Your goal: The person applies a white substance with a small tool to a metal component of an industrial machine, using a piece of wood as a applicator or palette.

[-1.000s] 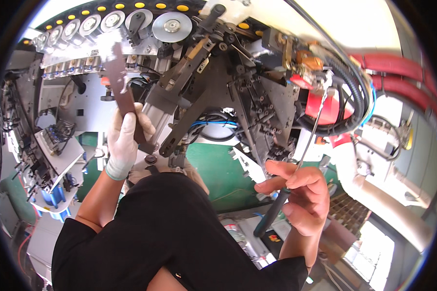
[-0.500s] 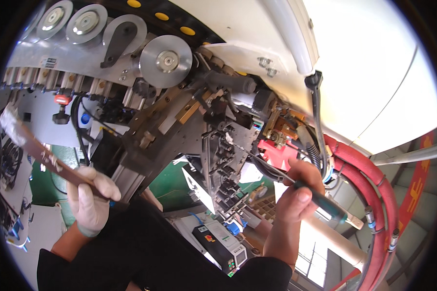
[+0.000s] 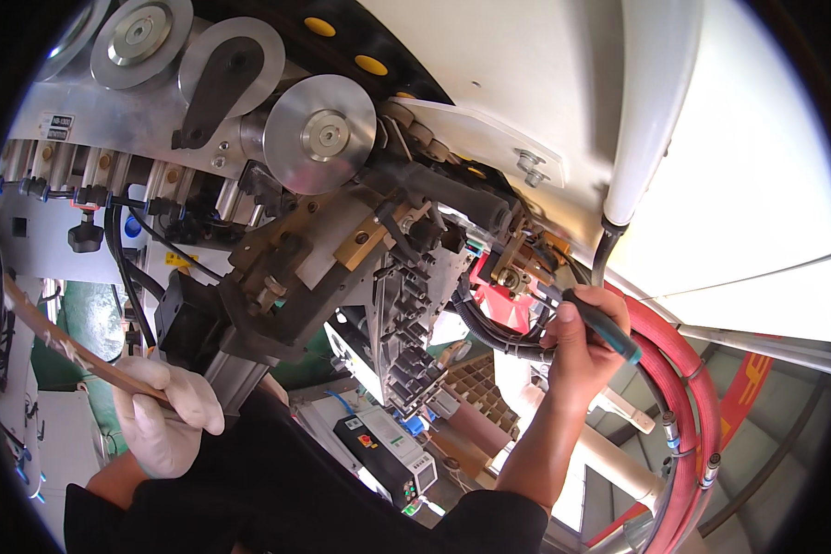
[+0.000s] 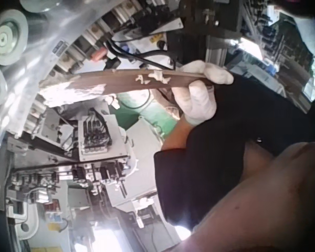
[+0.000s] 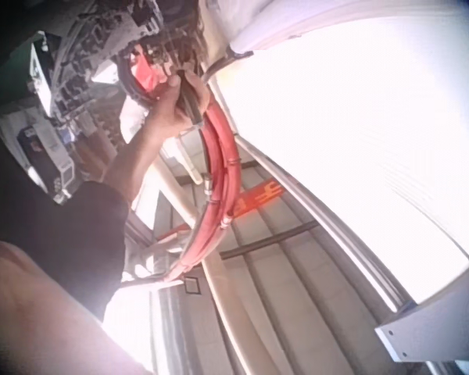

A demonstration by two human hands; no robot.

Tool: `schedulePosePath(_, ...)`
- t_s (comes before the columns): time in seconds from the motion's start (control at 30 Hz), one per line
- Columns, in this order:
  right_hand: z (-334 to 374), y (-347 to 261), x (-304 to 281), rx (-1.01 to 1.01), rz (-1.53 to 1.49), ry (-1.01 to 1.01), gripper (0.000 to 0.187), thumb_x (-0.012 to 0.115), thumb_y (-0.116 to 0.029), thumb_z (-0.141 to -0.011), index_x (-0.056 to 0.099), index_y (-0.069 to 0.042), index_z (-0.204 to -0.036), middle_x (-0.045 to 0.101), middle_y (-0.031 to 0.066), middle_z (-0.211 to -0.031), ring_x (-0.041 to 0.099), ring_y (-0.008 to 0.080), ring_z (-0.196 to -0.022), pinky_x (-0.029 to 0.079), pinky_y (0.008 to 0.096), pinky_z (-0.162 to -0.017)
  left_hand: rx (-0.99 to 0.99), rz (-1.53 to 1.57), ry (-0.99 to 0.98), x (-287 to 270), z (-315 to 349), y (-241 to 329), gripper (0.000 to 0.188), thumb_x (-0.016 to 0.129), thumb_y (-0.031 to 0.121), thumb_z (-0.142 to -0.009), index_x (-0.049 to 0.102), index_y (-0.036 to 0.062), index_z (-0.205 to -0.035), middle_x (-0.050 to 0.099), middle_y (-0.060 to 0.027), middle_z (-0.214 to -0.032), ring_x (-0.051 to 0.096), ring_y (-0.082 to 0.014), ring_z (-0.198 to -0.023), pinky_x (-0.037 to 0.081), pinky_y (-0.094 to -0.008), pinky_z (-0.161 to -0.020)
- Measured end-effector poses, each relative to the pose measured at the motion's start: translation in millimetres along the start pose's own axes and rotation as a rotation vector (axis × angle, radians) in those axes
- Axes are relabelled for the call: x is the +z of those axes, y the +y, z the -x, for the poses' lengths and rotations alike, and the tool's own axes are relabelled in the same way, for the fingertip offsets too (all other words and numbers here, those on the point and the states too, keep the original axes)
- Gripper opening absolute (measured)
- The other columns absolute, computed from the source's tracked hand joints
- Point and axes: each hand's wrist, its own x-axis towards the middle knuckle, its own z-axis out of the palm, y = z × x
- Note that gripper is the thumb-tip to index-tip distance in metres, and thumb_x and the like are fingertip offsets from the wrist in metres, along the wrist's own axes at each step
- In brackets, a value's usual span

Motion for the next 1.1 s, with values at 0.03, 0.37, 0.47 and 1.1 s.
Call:
schedulePosePath(0.03,-0.4,-0.5,0.5,0.015,-0.061,0.024,0.023,0.069,0.002,-0.091,0.058,0.002,-0.111,0.065,0.0104,-0.082,0.059,0.0131,-0.054,0.047,0.0244,-0.048,0.008,0.015,0.001,0.0,-1.5,-0.3,0.033,0.047,0.031,-0.109,0.048,-0.0007,-0.118,0.060,-0.0112,-0.071,0.056,-0.0191,-0.051,0.053,-0.0296,-0.046)
schedulePosePath(0.37,-13.0,-21.9,22.5,-0.135,0.254,-0.044,0.038,0.065,-0.033,-0.098,0.058,0.003,-0.110,0.065,0.0098,-0.080,0.062,0.0144,-0.066,0.049,0.0244,-0.063,0.036,0.140,0.061,4.3,-10.5,0.7,0.030,0.046,0.028,-0.110,0.046,-0.0013,-0.111,0.059,-0.0122,-0.063,0.057,-0.0208,-0.045,0.053,-0.0291,-0.044)
schedulePosePath(0.47,-19.5,-27.0,35.3,-0.164,0.441,-0.087,0.024,0.067,-0.017,-0.097,0.058,0.003,-0.107,0.066,0.0084,-0.080,0.064,0.0133,-0.069,0.052,0.0246,-0.068,0.040,0.159,0.078,2.8,-9.2,-1.0,0.031,0.049,0.030,-0.108,0.046,-0.0011,-0.109,0.059,-0.0123,-0.062,0.057,-0.0208,-0.044,0.053,-0.0293,-0.043)
schedulePosePath(1.1,-59.5,-50.7,83.4,-0.156,0.953,-0.432,0.016,0.065,-0.001,-0.086,0.061,-0.003,-0.101,0.064,0.0129,-0.075,0.060,0.0252,-0.061,0.048,0.0333,-0.059,-0.059,0.155,0.147,5.8,-6.5,3.0,0.030,0.051,0.035,-0.107,0.051,0.0050,-0.100,0.065,-0.0132,-0.064,0.062,-0.0230,-0.045,0.055,-0.0315,-0.042)
